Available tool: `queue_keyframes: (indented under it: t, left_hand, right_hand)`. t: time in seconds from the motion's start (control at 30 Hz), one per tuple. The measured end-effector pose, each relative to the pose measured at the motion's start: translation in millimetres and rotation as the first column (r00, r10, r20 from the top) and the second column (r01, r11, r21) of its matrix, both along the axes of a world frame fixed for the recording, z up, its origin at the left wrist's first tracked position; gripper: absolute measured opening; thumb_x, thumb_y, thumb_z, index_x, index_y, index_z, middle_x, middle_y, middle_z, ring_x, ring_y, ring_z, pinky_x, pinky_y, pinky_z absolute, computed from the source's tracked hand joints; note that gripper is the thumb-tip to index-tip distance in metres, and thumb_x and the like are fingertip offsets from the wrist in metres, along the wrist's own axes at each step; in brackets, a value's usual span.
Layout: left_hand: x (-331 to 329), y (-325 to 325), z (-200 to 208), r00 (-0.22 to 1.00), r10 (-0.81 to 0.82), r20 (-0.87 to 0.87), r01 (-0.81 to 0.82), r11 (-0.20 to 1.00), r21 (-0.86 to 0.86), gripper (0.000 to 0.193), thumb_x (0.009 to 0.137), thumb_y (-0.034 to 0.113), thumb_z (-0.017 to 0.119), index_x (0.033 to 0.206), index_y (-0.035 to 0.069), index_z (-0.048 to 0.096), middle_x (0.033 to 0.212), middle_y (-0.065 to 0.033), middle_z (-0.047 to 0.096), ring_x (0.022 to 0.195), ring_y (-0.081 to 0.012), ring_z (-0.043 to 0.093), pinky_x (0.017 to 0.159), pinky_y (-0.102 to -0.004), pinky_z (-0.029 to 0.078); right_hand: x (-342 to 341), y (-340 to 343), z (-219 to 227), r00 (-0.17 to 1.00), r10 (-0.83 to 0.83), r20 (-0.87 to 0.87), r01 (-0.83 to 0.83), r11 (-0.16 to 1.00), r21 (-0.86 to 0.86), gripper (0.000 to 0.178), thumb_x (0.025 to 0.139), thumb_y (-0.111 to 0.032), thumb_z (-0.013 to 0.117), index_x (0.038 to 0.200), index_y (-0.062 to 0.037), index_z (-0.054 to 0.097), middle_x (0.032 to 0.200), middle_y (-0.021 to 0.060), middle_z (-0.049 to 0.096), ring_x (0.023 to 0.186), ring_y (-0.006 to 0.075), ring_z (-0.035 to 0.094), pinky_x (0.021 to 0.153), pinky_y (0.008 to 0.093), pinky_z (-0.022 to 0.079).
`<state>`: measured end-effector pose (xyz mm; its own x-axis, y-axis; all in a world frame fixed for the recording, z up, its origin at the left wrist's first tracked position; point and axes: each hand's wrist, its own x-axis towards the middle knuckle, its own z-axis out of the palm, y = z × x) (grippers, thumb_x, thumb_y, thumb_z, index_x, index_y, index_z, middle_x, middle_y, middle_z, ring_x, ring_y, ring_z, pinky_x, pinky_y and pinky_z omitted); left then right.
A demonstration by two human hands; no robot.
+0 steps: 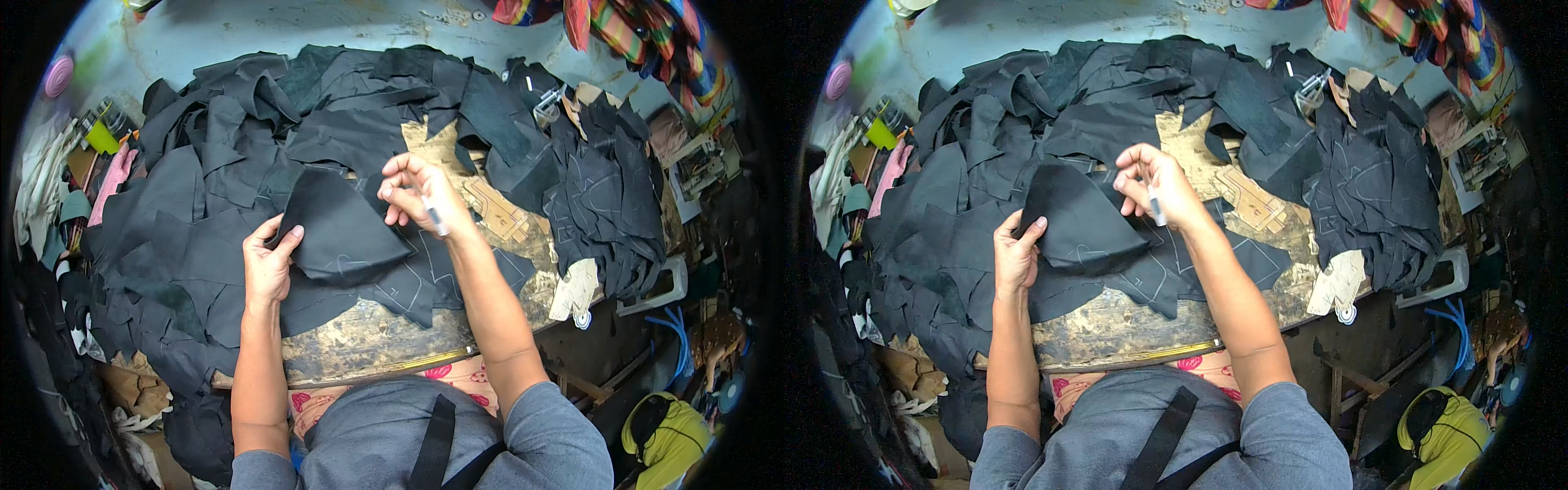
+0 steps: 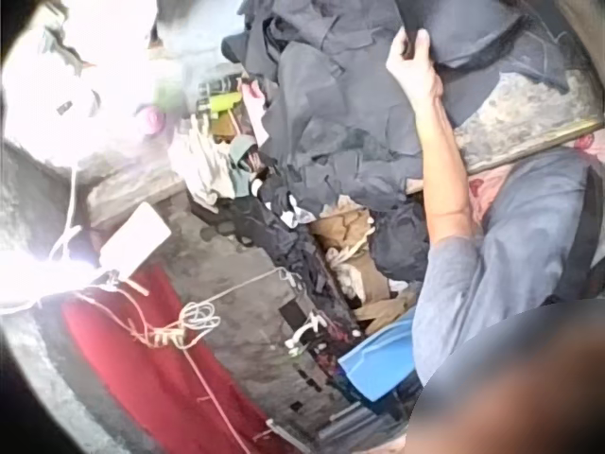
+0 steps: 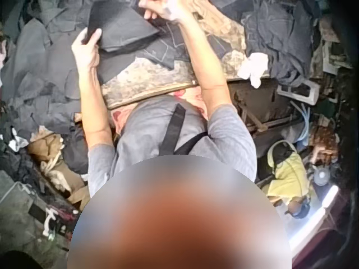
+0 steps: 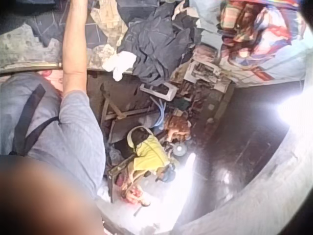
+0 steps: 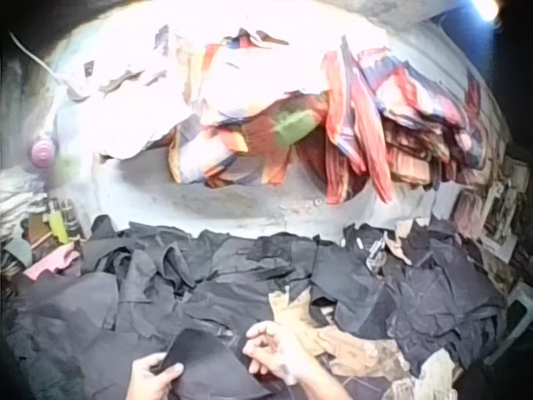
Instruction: The person places cardboard templates on a large piece of black fabric and traces their outlines with a white marker. They repeatedly reposition the templates and mark multiple sections of the fabric.
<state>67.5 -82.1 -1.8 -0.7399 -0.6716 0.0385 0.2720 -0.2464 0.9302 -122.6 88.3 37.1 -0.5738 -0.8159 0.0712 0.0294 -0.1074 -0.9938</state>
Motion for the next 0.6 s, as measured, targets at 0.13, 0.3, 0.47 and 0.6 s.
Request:
queue_keyframes:
  t: [0.13, 0.3, 0.47, 0.6]
  left_hand:
    - [7, -19, -23, 0.987, -0.103, -0.123, 0.099, 0.994, -0.04, 0.002, 0.087, 0.004, 0.061, 0.087, 0.002, 0.062, 0.099, -0.0139, 0.065, 0.086, -0.0179, 0.063, 0.076, -0.0282, 0.053]
    - [22, -40, -25, 0.974, -0.09, -0.209, 0.142, 0.959, 0.245, 0.007, 0.087, 0.007, 0.062, 0.093, 0.004, 0.059, 0.1, -0.0118, 0.064, 0.09, -0.0198, 0.063, 0.085, -0.0327, 0.052]
    - [16, -40, -27, 0.998, -0.069, -0.002, 0.067, 0.966, 0.249, 0.02, 0.086, 0.002, 0.059, 0.105, 0.001, 0.059, 0.104, -0.0097, 0.065, 0.095, -0.0212, 0.063, 0.088, -0.0372, 0.051]
    - [11, -37, -30, 0.996, -0.084, 0.002, 0.075, 0.906, 0.416, 0.026, 0.087, 0.004, 0.058, 0.113, 0.001, 0.057, 0.111, -0.0111, 0.063, 0.103, -0.0259, 0.062, 0.092, -0.0475, 0.048]
  right_hand:
    - [-4, 2, -42, 0.943, -0.246, -0.223, 0.254, 0.967, 0.006, 0.028, 0.074, 0.001, 0.065, 0.1, 0.0007, 0.054, 0.073, 0.0036, 0.061, 0.063, 0.01, 0.059, 0.059, 0.024, 0.048]
    - [-4, 17, -42, 0.739, -0.258, -0.623, 0.465, 0.864, 0.193, 0.04, 0.066, -0.01, 0.077, 0.101, -0.0041, 0.058, 0.079, 0.012, 0.064, 0.074, 0.0277, 0.062, 0.072, 0.0357, 0.05]
    - [-11, 24, -37, 0.692, -0.113, -0.713, 0.45, 0.84, 0.303, 0.05, 0.057, -0.015, 0.083, 0.1, -0.0049, 0.059, 0.086, 0.0141, 0.065, 0.093, 0.0333, 0.059, 0.081, 0.0414, 0.048]
    - [-12, 20, -51, 0.661, -0.157, -0.734, 0.479, 0.841, 0.252, 0.046, 0.058, -0.01, 0.081, 0.098, -0.0045, 0.06, 0.087, 0.013, 0.066, 0.09, 0.0323, 0.06, 0.08, 0.0407, 0.048]
